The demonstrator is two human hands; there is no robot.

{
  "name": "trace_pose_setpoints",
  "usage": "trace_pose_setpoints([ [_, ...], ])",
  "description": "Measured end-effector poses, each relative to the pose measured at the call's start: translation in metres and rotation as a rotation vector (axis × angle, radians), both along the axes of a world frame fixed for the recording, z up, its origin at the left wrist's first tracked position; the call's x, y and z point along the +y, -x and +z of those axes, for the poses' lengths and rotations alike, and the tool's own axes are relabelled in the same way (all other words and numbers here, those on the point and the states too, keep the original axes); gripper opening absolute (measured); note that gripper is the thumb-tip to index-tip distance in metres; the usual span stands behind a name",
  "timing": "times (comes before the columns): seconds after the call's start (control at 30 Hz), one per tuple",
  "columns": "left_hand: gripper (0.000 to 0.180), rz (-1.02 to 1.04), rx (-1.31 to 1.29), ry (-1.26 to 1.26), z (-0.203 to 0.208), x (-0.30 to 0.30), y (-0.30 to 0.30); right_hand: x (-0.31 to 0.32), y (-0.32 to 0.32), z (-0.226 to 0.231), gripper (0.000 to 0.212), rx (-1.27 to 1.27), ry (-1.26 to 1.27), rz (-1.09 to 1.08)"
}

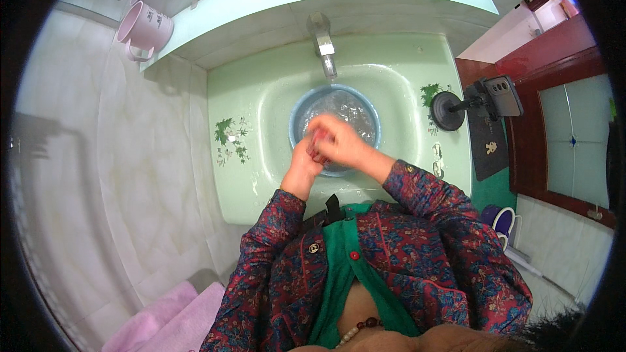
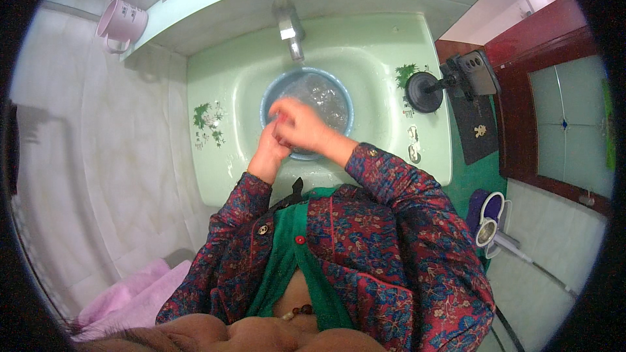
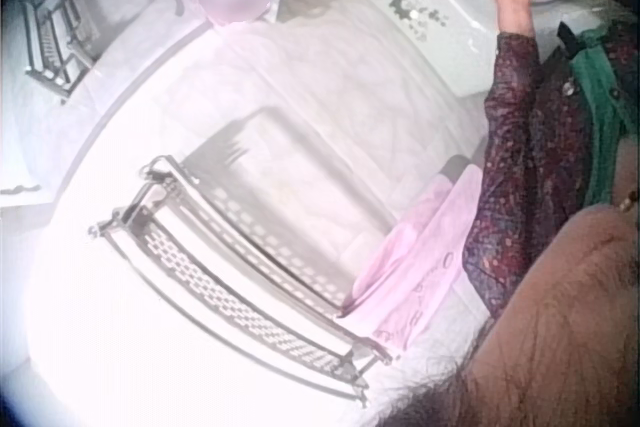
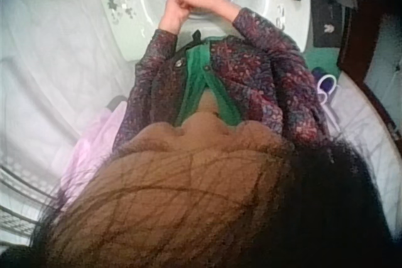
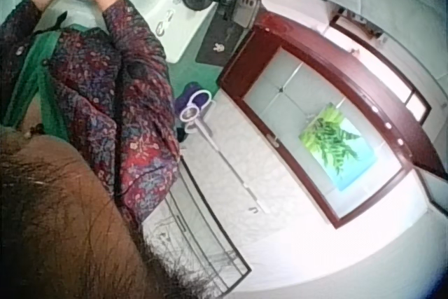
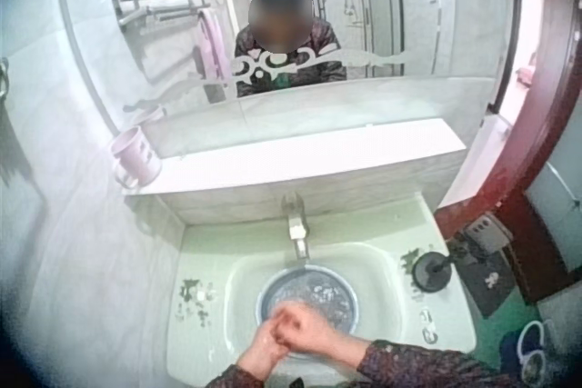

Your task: The person wipes a tiled floor with a red cloth, then moves to a bathroom sink to rinse and wring the cloth in a blue basin under running water. After wringing, the person returns to the floor and continues wiping, then lifts a dark mat and wipes underneath it before placing the mat back.

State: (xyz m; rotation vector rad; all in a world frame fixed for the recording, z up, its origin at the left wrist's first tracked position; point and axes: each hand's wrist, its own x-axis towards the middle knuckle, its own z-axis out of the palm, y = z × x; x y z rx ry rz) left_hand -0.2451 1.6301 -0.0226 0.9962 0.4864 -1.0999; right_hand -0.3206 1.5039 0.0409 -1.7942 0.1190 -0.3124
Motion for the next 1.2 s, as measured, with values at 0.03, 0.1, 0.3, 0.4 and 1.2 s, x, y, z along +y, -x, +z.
trace_pose_setpoints([
  [0.03, 0.031, 0.015, -0.006, 0.100, 0.006, -0.003, 0.003, -0.006, -0.007, -0.008, 0.028, -0.038, 0.013, -0.165],
  [0.1, 0.032, 0.030, -0.044, 0.304, 0.014, -0.007, 0.008, -0.023, -0.015, -0.029, 0.035, 0.101, 0.104, -0.279],
  [0.3, 0.038, -0.040, 0.029, 0.364, 0.024, -0.013, 0.006, -0.020, -0.010, -0.056, 0.025, 0.285, -1.028, -0.158],
  [0.4, 0.044, -0.033, 0.003, 0.258, 0.031, -0.014, 0.007, -0.024, -0.006, -0.041, 0.021, 0.243, -0.663, -0.186],
  [1.2, 0.020, -0.121, -1.212, -0.370, 0.051, -0.041, 0.004, -0.006, -0.026, -0.043, 0.020, 0.320, -1.004, -0.327],
])
